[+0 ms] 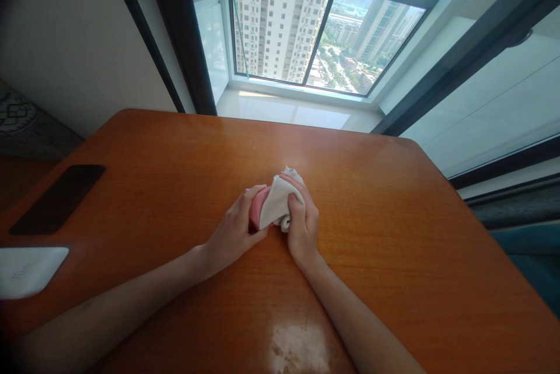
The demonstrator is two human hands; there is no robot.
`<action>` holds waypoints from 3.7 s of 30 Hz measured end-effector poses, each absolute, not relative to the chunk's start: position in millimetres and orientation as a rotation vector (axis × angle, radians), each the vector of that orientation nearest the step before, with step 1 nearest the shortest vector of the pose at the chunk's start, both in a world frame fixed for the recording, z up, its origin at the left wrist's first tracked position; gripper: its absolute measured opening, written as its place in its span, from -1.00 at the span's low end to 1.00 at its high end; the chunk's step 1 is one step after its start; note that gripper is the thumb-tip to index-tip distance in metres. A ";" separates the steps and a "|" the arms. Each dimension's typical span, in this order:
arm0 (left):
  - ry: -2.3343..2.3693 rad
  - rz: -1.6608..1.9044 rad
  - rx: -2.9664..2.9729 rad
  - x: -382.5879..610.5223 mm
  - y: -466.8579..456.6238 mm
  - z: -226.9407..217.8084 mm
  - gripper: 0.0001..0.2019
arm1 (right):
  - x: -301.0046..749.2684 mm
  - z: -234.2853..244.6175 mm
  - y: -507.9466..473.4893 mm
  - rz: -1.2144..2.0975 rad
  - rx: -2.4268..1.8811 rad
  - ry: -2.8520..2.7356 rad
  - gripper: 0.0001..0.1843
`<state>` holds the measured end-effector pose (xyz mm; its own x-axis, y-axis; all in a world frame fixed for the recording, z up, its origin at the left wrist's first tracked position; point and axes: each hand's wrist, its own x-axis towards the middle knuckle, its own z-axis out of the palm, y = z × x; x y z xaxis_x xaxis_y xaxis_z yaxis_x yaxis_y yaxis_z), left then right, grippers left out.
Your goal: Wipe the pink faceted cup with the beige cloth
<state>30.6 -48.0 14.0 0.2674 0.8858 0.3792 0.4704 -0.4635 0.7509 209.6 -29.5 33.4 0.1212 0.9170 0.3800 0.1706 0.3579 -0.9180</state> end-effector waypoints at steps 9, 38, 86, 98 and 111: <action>1.244 1.141 2.062 31.0 -48.9 12.5 -0.19 | 212.4 19.2 -9.6 1.263 -1.093 -0.854 -0.66; 1.143 1.167 1.932 25.1 -46.7 7.4 -0.37 | 209.7 34.5 -41.5 -0.131 -0.909 -2.080 -0.17; 1.199 1.118 2.007 27.9 -47.9 6.8 -0.45 | 203.4 37.4 -49.5 0.046 -0.798 -1.963 -0.39; 1.273 1.073 2.062 28.3 -49.9 14.5 -0.22 | 213.0 30.8 -19.6 1.028 -1.130 -1.046 -0.63; 1.273 1.065 2.148 29.2 -48.6 9.8 -0.29 | 211.3 25.7 -21.8 0.842 -1.181 -1.075 -0.60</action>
<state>29.2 -48.6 9.8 0.2862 0.8712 0.3988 0.5464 -0.4903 0.6790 211.3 -21.8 25.7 0.2950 0.9337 0.2030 0.0259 0.2046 -0.9785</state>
